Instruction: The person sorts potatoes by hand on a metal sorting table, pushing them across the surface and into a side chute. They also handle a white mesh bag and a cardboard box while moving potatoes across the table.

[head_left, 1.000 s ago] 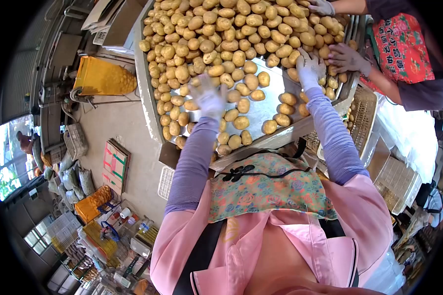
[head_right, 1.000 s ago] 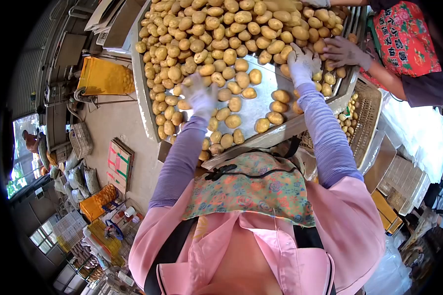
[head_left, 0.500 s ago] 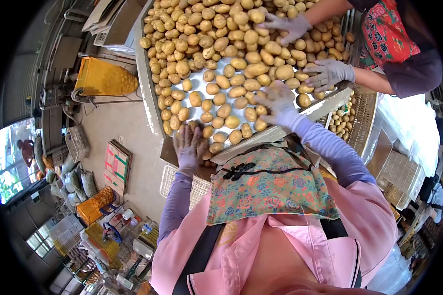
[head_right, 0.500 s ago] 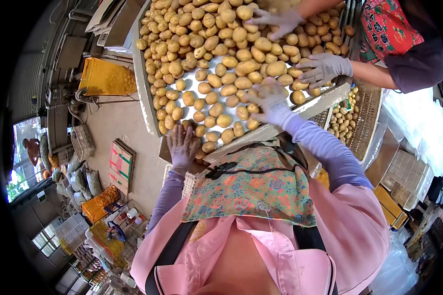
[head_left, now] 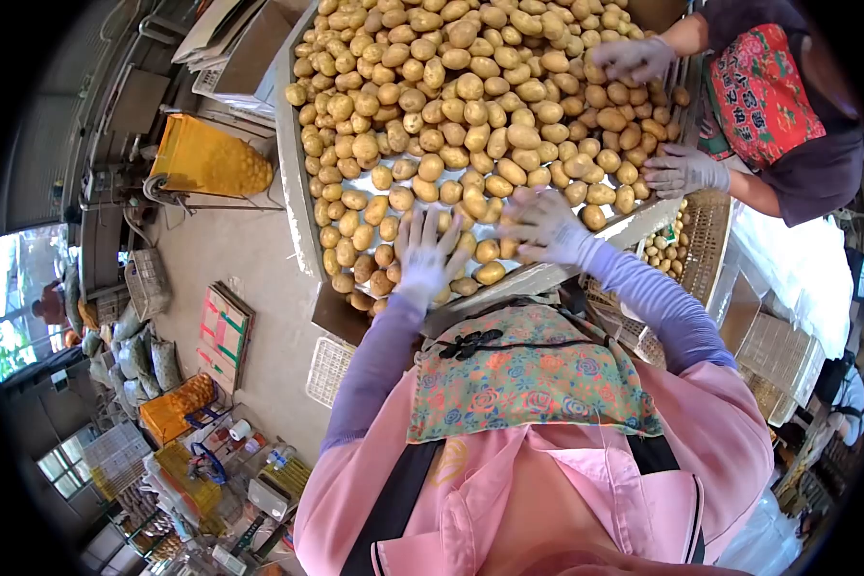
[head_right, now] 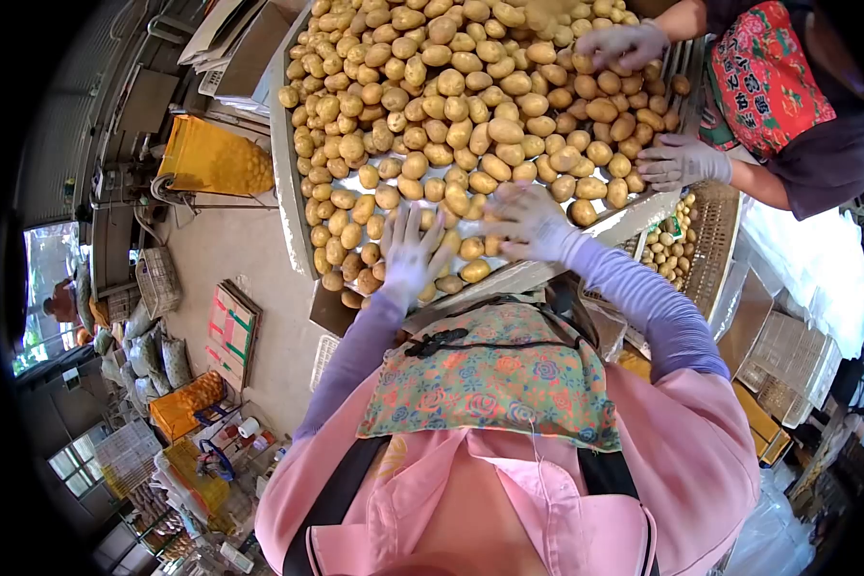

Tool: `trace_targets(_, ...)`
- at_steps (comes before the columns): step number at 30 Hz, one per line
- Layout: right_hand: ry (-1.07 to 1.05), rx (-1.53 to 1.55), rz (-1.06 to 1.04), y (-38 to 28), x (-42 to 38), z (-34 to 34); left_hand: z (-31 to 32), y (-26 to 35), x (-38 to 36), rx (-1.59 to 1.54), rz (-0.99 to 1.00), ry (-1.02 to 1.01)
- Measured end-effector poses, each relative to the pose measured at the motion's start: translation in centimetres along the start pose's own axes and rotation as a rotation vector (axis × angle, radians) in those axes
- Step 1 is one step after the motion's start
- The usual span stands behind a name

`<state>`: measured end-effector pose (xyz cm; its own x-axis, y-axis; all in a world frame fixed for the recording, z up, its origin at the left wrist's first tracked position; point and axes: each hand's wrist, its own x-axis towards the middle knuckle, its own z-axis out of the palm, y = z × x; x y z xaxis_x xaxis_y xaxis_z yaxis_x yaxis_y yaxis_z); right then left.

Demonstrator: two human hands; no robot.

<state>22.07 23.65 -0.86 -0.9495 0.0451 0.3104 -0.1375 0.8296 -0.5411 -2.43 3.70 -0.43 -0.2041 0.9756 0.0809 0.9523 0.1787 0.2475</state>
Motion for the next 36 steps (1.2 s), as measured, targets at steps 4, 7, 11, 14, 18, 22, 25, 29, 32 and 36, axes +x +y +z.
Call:
trace_targets(4, -0.358, -0.327, 0.321, -2.2, 2.1, -2.3, -3.8, -2.6, -7.7, 0.074, 0.072, -0.070)
trace_targets(7, -0.344, -0.225, 0.225, -1.7, 4.4, 2.4, -4.3, -7.0, -10.8, 0.084, 0.141, -0.043)
trace_targets(11, -0.427, -0.245, 0.195, -4.4, 10.0, 3.6, -4.9, -9.2, -8.0, 0.216, -0.064, 0.080)
trace_targets(14, -0.436, -0.340, 0.166, -4.8, 11.5, 7.4, -3.5, -8.1, -0.4, 0.098, -0.147, 0.113)
trace_targets(18, -0.270, -0.147, 0.026, -5.1, 7.1, 5.4, 5.0, -1.8, 7.1, -0.023, -0.397, 0.330)
trace_targets(22, -0.327, -0.461, -0.063, -2.0, 1.9, 0.1, 1.3, 3.8, 2.0, 0.160, -0.049, -0.012)
trace_targets(25, -0.190, -0.391, 0.242, -1.1, -0.4, -3.1, -0.2, 1.4, -3.1, -0.150, 0.136, -0.060)
trace_targets(29, -0.372, -0.364, 0.301, -1.0, 1.7, -2.3, -2.7, -2.9, -9.7, -0.005, 0.195, -0.151)
trace_targets(32, -0.417, -0.262, 0.215, -2.2, 5.5, -0.4, -3.7, -6.1, -10.3, -0.009, 0.200, -0.137)
trace_targets(36, -0.438, -0.269, 0.146, -5.0, 9.3, 5.9, -5.0, -8.8, -5.7, -0.027, 0.112, 0.096)
